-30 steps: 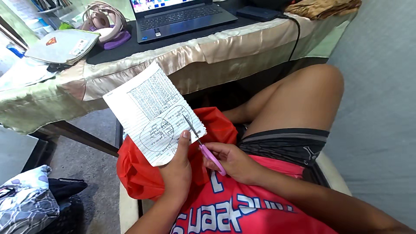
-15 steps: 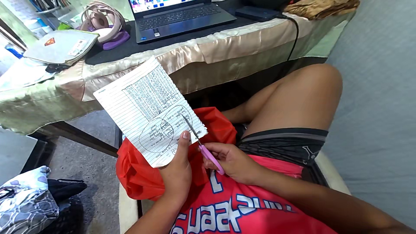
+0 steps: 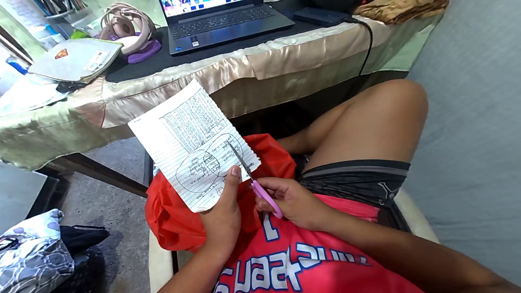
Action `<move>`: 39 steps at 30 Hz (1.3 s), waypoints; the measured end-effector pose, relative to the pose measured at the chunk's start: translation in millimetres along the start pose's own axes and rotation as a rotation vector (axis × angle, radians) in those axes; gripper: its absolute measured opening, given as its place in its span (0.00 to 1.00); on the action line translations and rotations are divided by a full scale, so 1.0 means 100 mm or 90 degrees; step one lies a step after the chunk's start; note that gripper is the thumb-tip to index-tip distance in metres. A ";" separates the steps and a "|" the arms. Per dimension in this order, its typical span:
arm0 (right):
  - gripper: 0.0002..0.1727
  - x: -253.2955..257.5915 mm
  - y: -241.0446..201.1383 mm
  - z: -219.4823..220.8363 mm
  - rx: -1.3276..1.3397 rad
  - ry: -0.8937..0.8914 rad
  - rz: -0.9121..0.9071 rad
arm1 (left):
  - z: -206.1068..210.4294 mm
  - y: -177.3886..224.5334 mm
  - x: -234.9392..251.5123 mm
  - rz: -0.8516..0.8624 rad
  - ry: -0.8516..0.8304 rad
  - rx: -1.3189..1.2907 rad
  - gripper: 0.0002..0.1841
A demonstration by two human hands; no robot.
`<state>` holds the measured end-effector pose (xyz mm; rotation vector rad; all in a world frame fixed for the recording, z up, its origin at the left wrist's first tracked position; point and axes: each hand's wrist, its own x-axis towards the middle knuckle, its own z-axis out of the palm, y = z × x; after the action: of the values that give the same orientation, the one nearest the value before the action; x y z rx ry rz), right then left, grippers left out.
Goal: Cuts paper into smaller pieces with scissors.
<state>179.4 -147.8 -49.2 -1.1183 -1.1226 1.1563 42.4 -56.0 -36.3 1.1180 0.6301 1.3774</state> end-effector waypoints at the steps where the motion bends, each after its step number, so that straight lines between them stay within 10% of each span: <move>1: 0.20 0.00 -0.01 0.00 0.000 0.000 -0.005 | 0.00 0.00 -0.01 0.002 -0.006 0.003 0.13; 12: 0.20 0.01 -0.03 -0.03 -0.015 0.009 -0.024 | -0.07 -0.02 -0.01 0.025 -0.058 -0.017 0.17; 20: 0.19 -0.06 -0.09 -0.18 -0.033 -0.010 -0.057 | -0.62 0.35 0.46 -0.054 -0.368 -0.261 0.53; 26: 0.19 -0.04 -0.07 -0.14 -0.081 -0.032 -0.018 | -0.52 0.46 0.53 -0.124 -0.118 -0.055 0.15; 31: 0.20 -0.06 -0.03 -0.16 -0.095 -0.064 0.067 | -0.59 0.43 0.41 -0.325 -0.061 -0.027 0.16; 39: 0.21 -0.02 -0.04 -0.23 -0.109 -0.099 0.181 | -0.63 0.24 0.28 -0.293 0.058 0.080 0.12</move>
<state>202.5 -151.0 -47.9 -1.3716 -1.2272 1.4079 -19.4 -18.0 -32.9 0.9357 0.9834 1.0043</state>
